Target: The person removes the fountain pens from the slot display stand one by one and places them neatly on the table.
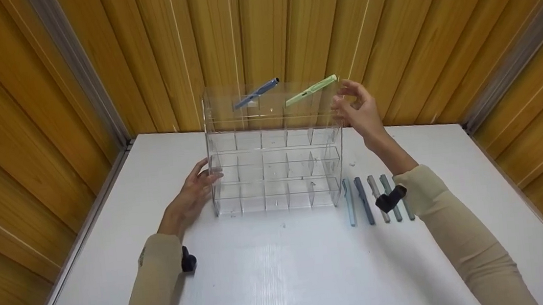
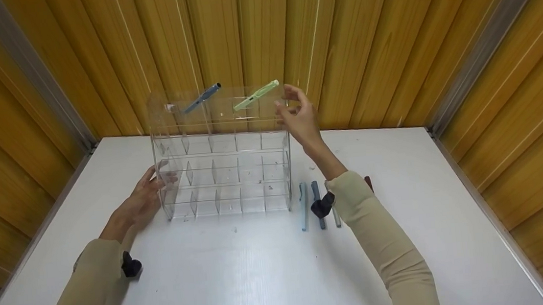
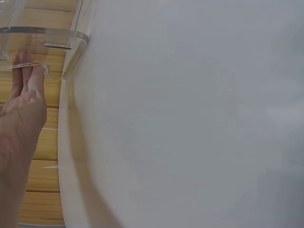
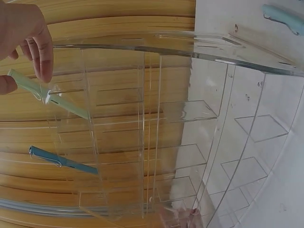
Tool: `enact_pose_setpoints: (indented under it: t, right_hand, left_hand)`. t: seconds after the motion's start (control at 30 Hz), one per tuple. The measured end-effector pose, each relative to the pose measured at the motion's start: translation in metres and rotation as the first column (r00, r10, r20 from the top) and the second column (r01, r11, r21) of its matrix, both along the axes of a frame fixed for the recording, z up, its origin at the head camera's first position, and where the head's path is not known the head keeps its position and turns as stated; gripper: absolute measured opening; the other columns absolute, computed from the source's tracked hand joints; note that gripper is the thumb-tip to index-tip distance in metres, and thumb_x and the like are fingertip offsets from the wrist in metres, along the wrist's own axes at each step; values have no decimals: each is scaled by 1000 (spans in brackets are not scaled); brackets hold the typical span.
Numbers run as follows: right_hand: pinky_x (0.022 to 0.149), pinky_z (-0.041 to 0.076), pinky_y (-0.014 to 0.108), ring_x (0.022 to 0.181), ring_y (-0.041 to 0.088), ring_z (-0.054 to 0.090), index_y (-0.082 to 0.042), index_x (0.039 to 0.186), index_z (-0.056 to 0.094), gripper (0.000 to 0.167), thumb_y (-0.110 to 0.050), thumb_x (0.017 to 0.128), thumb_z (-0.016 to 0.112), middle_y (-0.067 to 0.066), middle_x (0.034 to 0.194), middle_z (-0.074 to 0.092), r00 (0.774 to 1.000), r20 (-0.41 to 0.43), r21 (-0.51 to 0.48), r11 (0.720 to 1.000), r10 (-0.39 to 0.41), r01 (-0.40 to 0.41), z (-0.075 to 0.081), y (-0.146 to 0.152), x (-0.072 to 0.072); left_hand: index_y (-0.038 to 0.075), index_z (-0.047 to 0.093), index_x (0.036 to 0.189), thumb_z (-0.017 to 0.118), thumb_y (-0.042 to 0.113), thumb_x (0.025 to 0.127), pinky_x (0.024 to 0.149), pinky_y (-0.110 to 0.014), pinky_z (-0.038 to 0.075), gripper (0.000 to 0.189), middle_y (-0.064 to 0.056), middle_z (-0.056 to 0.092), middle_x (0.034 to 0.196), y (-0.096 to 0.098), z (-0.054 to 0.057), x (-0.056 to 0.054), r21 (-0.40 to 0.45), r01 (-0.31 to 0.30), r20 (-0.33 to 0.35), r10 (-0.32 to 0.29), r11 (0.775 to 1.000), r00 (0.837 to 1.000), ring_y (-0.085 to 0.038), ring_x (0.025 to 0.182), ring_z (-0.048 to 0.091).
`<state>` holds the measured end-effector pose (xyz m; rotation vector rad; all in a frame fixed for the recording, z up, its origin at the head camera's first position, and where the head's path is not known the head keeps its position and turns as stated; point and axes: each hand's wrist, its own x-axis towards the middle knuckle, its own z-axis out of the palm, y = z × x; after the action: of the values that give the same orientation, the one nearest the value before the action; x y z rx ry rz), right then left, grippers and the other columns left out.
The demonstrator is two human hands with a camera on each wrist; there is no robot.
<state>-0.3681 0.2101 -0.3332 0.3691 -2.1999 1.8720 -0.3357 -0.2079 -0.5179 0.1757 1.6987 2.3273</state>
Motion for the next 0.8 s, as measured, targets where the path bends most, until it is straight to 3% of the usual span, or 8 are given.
enact_pose_setpoints:
  t: [0.2, 0.4, 0.8]
  right_hand:
    - [82, 62, 25, 102, 17, 69, -6, 151, 44, 53, -16, 102, 62, -2, 126, 57, 999, 19, -89, 995, 40, -38, 4, -14, -8]
    - [82, 62, 27, 103, 19, 71, -4, 149, 45, 51, -17, 102, 62, 3, 130, 58, 995, 71, -138, 989, 69, -59, 10, -25, -13]
    - [71, 63, 26, 82, 12, 74, -3, 143, 52, 43, -10, 102, 61, 0, 111, 68, 989, 115, -212, 975, 92, -66, 17, -39, -17]
  left_hand:
    - [27, 23, 161, 62, 22, 102, 129, -54, 10, 71, -12, 38, 159, -6, -2, 5, 6, -16, -3, 16, 1000, 1000, -29, 152, 31]
    - [26, 23, 161, 62, 20, 101, 129, -53, 13, 72, -13, 37, 159, -5, 1, 7, 23, -13, -3, 13, 1000, 1000, -28, 151, 32]
    - [28, 22, 162, 65, 26, 101, 129, -53, 11, 74, -8, 39, 158, -6, 6, 7, -16, -11, 5, 11, 1000, 1000, -26, 152, 31]
